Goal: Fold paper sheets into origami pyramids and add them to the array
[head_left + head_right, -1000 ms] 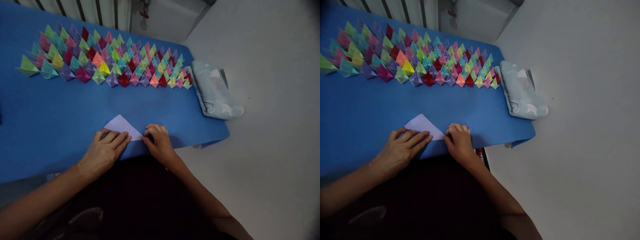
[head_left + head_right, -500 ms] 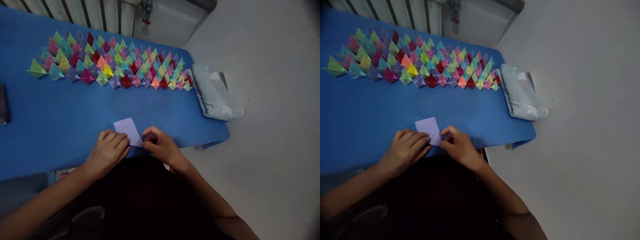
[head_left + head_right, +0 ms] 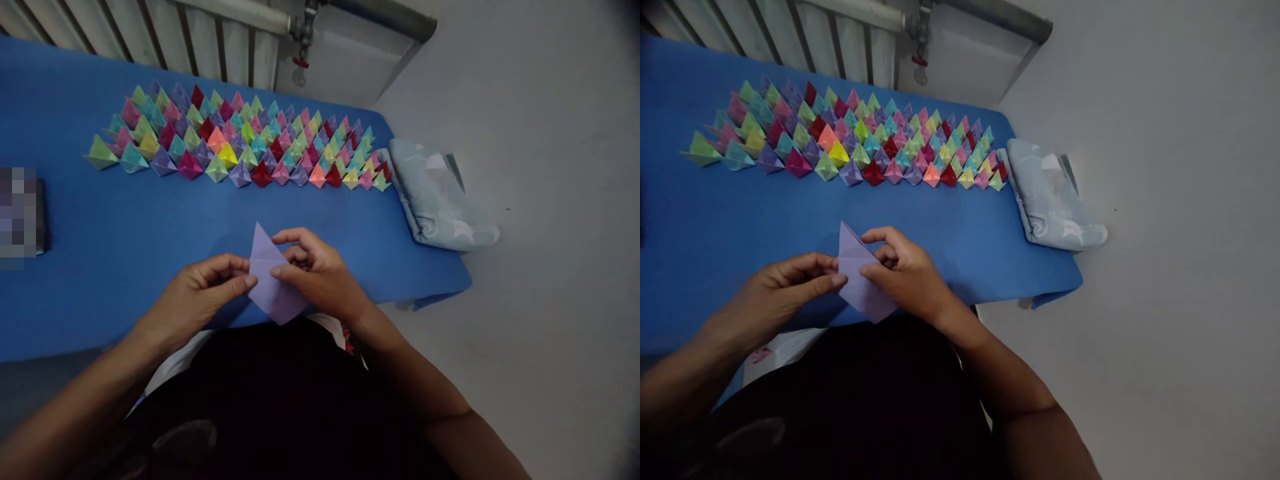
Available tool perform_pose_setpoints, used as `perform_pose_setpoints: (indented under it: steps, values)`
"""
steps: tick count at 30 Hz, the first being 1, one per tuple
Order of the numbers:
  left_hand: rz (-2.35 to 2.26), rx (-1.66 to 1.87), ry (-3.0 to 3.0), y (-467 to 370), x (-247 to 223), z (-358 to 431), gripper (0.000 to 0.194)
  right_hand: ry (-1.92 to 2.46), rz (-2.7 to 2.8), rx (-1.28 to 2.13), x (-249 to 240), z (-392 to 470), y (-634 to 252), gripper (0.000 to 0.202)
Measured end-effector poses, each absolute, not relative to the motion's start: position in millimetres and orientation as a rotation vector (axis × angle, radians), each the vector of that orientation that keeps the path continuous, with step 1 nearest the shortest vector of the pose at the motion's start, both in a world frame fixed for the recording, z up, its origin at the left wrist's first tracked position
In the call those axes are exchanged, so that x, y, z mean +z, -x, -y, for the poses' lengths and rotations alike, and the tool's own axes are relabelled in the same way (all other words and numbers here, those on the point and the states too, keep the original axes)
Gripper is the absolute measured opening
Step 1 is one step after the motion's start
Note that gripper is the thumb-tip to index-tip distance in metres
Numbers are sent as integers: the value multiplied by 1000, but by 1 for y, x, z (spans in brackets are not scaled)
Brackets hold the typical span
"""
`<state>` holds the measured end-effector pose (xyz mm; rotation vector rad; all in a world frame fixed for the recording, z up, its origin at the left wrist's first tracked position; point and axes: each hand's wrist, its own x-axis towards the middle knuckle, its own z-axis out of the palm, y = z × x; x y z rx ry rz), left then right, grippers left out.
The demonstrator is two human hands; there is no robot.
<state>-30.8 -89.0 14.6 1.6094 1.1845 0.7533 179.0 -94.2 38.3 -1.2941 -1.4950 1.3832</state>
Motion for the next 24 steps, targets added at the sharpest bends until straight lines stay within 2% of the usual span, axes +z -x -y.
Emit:
perform_pose_setpoints:
  steps: [3,5,9,13,20,24]
  values:
    - [-1281,915,-1953,33,0,88,19,1433,1516,1421,22,80,-174,36]
    - [-1176,955,-2292,32,-8,88,17,1526,1637,1361,13,74,-170,35]
    - [-908,805,-2633,27,-23,85,21,1621,1933,1163,7,71,-166,34]
    - [-874,703,-2741,26,-30,83,23,1690,1999,983,10,87,-178,45]
    - [-809,586,-2943,29,-19,93,31,1795,1699,1207,11,121,-205,43]
    - [-780,548,-3000,28,-17,98,26,1713,1839,740,0,134,-218,26]
